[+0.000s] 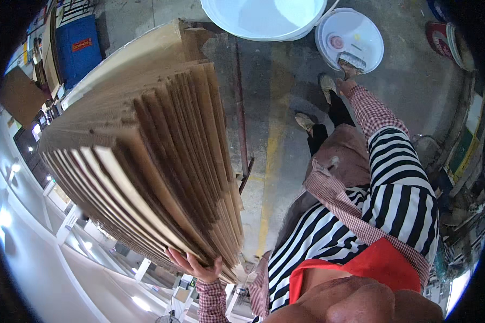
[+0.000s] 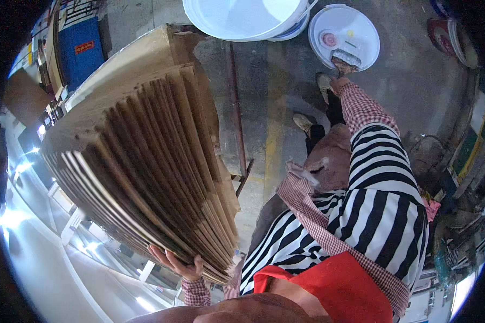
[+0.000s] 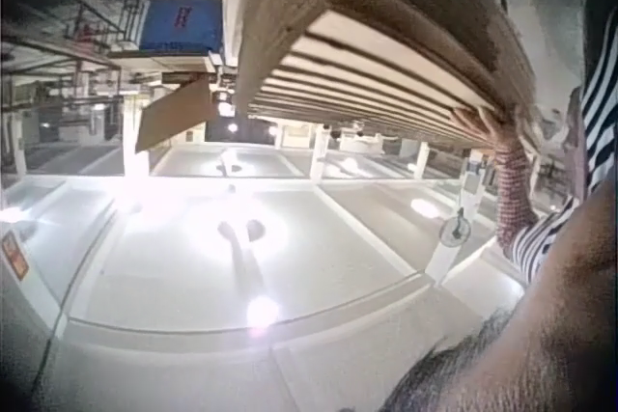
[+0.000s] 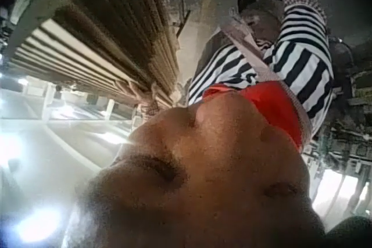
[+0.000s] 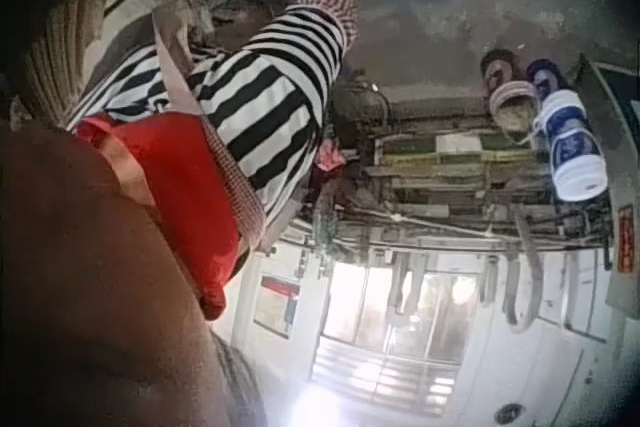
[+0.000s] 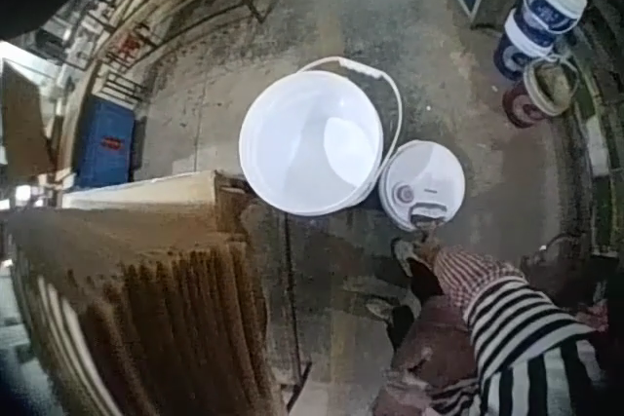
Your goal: Applying glue with a brush to the edges of a stack of folded cardboard sheets.
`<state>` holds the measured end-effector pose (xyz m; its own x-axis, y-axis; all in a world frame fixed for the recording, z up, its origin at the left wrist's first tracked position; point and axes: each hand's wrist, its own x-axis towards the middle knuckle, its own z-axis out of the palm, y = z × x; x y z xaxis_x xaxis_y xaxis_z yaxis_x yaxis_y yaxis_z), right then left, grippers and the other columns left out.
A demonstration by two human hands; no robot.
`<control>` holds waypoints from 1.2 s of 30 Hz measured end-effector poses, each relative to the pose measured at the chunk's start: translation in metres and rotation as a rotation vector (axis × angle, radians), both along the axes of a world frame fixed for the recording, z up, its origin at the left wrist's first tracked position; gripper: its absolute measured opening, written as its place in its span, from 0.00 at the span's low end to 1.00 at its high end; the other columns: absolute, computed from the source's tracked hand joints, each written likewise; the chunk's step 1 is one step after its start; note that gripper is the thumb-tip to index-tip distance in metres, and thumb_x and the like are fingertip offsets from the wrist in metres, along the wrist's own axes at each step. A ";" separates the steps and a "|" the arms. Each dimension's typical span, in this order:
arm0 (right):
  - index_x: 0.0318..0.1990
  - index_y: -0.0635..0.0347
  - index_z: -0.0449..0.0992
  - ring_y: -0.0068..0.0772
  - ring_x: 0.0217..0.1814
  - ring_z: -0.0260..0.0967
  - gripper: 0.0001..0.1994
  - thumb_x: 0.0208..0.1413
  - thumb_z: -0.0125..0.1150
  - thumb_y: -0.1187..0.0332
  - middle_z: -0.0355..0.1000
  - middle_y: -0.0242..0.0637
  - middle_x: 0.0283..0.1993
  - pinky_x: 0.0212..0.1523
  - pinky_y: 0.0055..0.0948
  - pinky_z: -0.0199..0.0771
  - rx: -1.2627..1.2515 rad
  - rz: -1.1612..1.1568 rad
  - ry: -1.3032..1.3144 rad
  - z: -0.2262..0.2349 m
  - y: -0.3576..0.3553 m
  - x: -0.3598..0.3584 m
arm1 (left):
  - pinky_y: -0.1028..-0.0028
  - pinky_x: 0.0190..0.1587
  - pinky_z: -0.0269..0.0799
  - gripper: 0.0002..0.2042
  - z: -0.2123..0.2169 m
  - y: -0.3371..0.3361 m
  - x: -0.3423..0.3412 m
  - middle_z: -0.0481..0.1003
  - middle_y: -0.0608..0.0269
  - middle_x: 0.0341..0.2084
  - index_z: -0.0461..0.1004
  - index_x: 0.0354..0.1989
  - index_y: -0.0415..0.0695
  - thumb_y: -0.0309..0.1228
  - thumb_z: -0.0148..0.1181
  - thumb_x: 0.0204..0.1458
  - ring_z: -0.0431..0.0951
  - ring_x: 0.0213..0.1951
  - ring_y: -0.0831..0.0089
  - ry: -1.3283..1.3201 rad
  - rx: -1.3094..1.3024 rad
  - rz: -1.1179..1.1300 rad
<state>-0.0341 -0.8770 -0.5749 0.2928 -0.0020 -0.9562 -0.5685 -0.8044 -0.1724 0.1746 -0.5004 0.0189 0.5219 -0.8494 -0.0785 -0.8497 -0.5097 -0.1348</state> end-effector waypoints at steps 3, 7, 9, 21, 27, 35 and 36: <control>0.59 0.48 0.57 0.37 0.56 0.59 0.21 0.55 0.44 0.66 0.50 0.29 0.63 0.52 0.40 0.63 -0.013 0.031 0.076 -0.024 0.023 0.008 | 0.39 0.55 0.40 0.37 0.007 -0.002 -0.004 0.42 0.39 0.59 0.45 0.61 0.51 0.59 0.43 0.47 0.42 0.60 0.39 -0.033 0.082 -0.003; 0.53 0.47 0.65 0.35 0.58 0.56 0.18 0.56 0.42 0.58 0.59 0.30 0.55 0.53 0.41 0.59 -0.311 0.135 -0.127 -0.090 0.005 -0.060 | 0.38 0.55 0.39 0.37 -0.011 0.009 0.006 0.41 0.39 0.59 0.45 0.61 0.50 0.59 0.43 0.47 0.41 0.60 0.39 0.031 0.015 0.010; 0.51 0.49 0.67 0.35 0.57 0.56 0.17 0.55 0.44 0.58 0.62 0.31 0.52 0.53 0.41 0.59 -0.270 0.216 -0.206 -0.056 0.023 -0.025 | 0.38 0.55 0.38 0.37 0.001 0.005 -0.002 0.41 0.39 0.59 0.45 0.61 0.50 0.59 0.43 0.47 0.41 0.60 0.39 -0.013 0.078 0.035; 0.39 0.66 0.69 0.32 0.42 0.67 0.09 0.53 0.52 0.71 0.66 0.40 0.42 0.39 0.26 0.68 -0.529 -0.894 -1.298 0.203 -0.098 -0.040 | 0.40 0.55 0.44 0.36 0.011 -0.002 0.002 0.48 0.45 0.58 0.49 0.59 0.53 0.56 0.51 0.44 0.47 0.58 0.39 0.036 0.074 0.084; 0.38 0.62 0.72 0.22 0.42 0.66 0.06 0.53 0.51 0.72 0.68 0.36 0.41 0.35 0.19 0.70 -0.204 -1.215 -1.769 0.360 -0.145 0.079 | 0.40 0.55 0.44 0.32 0.006 0.008 0.001 0.52 0.44 0.57 0.58 0.51 0.48 0.56 0.53 0.42 0.49 0.58 0.41 0.019 0.032 0.089; 0.35 0.54 0.76 0.31 0.35 0.69 0.09 0.44 0.59 0.66 0.72 0.35 0.33 0.38 0.26 0.67 0.064 -0.719 -1.301 0.214 -0.195 0.264 | 0.44 0.57 0.42 0.31 0.006 0.002 0.002 0.55 0.48 0.56 0.63 0.49 0.49 0.56 0.56 0.40 0.50 0.60 0.49 0.040 -0.015 0.116; 0.35 0.54 0.76 0.31 0.35 0.69 0.09 0.44 0.59 0.66 0.72 0.35 0.33 0.38 0.26 0.67 0.071 -0.703 -1.303 0.193 -0.197 0.277 | 0.44 0.57 0.41 0.31 0.007 0.002 0.001 0.55 0.49 0.56 0.63 0.50 0.50 0.56 0.57 0.39 0.50 0.60 0.50 0.051 -0.015 0.120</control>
<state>0.2432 -1.0743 -0.3819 0.8829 -0.4686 -0.0308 -0.2456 -0.4048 -0.8808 0.1759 -0.4981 0.0258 0.6157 -0.7822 -0.0954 -0.7879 -0.6099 -0.0850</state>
